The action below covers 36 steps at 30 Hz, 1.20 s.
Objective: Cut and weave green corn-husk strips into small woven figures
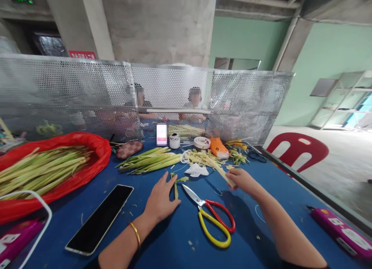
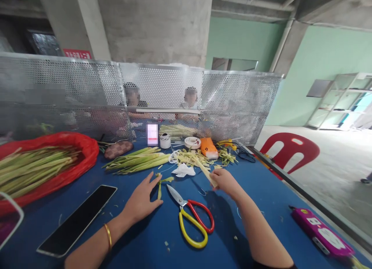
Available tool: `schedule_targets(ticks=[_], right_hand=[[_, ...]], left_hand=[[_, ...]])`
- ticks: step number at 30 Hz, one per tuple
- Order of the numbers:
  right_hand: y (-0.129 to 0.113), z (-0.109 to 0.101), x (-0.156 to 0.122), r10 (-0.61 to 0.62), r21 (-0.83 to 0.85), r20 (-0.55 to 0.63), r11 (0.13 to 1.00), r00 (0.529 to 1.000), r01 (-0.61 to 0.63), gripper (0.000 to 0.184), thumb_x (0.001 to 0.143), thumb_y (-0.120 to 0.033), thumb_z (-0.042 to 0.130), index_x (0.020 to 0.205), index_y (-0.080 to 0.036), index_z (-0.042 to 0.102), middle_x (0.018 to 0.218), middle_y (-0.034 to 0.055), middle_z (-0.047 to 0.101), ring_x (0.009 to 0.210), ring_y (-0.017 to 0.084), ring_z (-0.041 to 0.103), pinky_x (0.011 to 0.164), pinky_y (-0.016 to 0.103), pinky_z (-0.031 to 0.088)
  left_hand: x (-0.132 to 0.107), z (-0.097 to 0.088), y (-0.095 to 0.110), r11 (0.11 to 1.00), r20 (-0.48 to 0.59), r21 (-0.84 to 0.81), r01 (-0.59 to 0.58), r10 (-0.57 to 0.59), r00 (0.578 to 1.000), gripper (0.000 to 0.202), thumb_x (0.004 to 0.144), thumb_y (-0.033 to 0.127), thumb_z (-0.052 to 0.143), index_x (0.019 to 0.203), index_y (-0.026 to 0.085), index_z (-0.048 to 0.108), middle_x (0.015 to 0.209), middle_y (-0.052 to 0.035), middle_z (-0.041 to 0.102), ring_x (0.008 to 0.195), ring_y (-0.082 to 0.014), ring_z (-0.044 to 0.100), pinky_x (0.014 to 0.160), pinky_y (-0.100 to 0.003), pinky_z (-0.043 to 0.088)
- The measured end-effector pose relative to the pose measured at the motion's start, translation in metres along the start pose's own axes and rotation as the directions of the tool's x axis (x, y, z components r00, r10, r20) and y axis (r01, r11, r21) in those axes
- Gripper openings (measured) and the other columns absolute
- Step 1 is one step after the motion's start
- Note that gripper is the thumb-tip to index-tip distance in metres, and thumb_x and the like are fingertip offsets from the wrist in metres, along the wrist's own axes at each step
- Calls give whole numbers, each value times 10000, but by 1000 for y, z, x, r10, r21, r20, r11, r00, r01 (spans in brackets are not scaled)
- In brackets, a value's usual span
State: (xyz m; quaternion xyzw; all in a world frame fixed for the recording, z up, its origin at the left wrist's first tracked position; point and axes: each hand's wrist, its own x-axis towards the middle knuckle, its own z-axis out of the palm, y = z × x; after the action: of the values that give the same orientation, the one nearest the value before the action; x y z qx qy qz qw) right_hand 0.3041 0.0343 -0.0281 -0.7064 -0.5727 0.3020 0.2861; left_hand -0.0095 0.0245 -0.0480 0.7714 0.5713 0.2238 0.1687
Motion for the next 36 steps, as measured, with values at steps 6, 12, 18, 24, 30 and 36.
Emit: schedule_targets(ticks=[6, 12, 18, 24, 30, 36], right_hand=[[-21, 12, -29, -127, 486, 14, 868, 992, 104, 402, 709, -590, 613, 759, -197, 541, 680, 14, 662, 557, 153, 636, 577, 284, 494], [-46, 48, -54, -287, 597, 66, 779, 956, 193, 443, 697, -608, 661, 706, -178, 554, 588, -22, 588, 513, 123, 535, 535, 254, 420], [-44, 62, -59, -306, 556, 18, 795, 952, 245, 443, 697, -576, 699, 608, -174, 535, 503, -69, 449, 487, 84, 370, 485, 223, 284], [-42, 60, -61, -220, 724, 220, 690, 950, -8, 389, 667, -488, 770, 697, -163, 560, 563, -43, 557, 486, 77, 434, 477, 202, 311], [-39, 62, -59, -179, 800, 348, 569, 920, -192, 358, 598, -387, 824, 727, -149, 590, 634, -6, 614, 541, 89, 525, 504, 197, 376], [-39, 59, -59, -178, 825, 335, 530, 925, -197, 369, 604, -365, 833, 809, -146, 619, 653, -9, 635, 515, 83, 528, 488, 194, 376]], left_hand=[[-3, -13, 42, 907, -232, -401, -129, 36, 972, 259, 795, 335, 596, 979, 215, 732, 1164, -92, 677, 1128, -260, 586, 1028, -386, 396], [6, 10, 101, 535, 82, -835, 127, -108, 991, 283, 737, 370, 649, 901, 152, 726, 845, -59, 730, 771, -205, 640, 655, -267, 465], [11, 25, 91, 498, 49, -853, 160, -228, 972, 188, 660, 331, 699, 612, 155, 656, 562, 4, 624, 551, -130, 540, 561, -229, 406], [8, 19, 90, 423, 198, -868, 260, -184, 963, 228, 650, 373, 716, 681, 164, 630, 586, -5, 639, 509, -142, 568, 526, -253, 446], [8, 18, 88, 471, 130, -870, 147, -67, 989, 230, 670, 378, 709, 686, 162, 632, 544, 27, 587, 466, -112, 506, 483, -230, 409], [9, 12, 88, 389, 256, -877, 284, -122, 959, 248, 649, 361, 735, 737, 151, 637, 638, -17, 662, 581, -151, 613, 567, -254, 481]])
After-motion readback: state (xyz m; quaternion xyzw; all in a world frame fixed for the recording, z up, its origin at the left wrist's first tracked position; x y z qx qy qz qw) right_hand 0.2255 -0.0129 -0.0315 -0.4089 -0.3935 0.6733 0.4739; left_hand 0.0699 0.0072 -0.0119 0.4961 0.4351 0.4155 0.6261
